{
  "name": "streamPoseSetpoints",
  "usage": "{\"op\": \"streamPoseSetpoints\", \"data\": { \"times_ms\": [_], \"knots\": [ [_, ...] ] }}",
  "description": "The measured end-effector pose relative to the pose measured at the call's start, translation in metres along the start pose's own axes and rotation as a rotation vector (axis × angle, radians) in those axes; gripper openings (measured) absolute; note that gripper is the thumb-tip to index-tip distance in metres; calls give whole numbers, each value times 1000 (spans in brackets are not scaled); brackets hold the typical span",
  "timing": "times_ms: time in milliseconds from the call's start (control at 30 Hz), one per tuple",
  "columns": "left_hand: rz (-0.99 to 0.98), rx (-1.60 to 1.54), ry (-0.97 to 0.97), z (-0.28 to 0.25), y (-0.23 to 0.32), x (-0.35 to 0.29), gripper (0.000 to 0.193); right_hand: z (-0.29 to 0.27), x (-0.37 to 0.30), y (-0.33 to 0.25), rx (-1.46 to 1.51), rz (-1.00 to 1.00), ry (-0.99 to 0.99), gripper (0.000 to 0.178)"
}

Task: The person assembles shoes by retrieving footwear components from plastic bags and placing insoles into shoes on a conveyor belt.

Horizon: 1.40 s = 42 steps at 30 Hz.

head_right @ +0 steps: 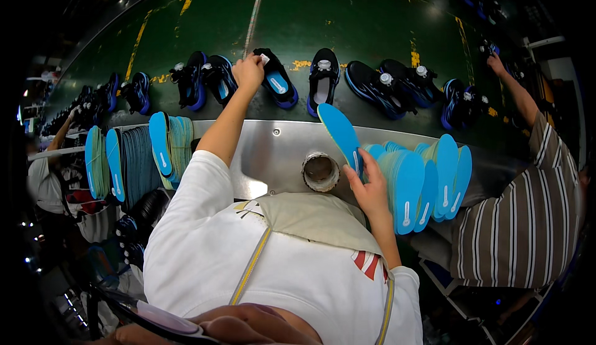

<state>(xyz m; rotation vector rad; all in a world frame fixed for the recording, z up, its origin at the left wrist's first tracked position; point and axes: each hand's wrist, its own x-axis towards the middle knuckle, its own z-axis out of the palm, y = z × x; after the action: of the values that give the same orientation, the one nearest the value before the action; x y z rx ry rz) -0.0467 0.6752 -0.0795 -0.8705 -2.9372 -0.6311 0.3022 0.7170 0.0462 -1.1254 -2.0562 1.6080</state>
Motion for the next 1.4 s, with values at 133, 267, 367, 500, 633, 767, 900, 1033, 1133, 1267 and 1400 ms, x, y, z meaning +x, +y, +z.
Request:
{"op": "streamPoseSetpoints", "data": {
  "times_ms": [133,267,367,500,633,767,900,1033,1133,1267,1400],
  "knots": [
    [-66,-411,-197,-10,-4,-18,17,-4,1,-2,-83,-59,45,34],
    [-379,-1355,-165,-31,-28,-11,8,-15,8,6,-216,-164,161,25],
    [-378,-1558,-140,-72,-6,-8,16,-35,19,11,-254,-149,185,20],
    [-233,-1520,-254,-50,25,-10,11,-49,57,-9,-241,-92,133,18],
    [153,-916,-412,-13,71,-28,23,-42,95,-33,-45,88,10,16],
    [534,-605,-389,20,89,-24,49,-36,129,-51,242,368,-184,17],
    [434,-394,-518,19,102,-10,46,-27,155,-55,229,551,-401,18],
    [369,-330,-692,20,111,10,51,-4,177,-33,43,606,-437,19],
    [332,-400,-816,28,109,14,56,14,190,-13,-596,359,-481,17],
    [375,-508,-865,41,104,9,50,38,188,35,-983,-366,-444,14],
    [362,-585,-843,40,100,1,45,42,184,49,-1111,-544,-418,13]
  ]
}}
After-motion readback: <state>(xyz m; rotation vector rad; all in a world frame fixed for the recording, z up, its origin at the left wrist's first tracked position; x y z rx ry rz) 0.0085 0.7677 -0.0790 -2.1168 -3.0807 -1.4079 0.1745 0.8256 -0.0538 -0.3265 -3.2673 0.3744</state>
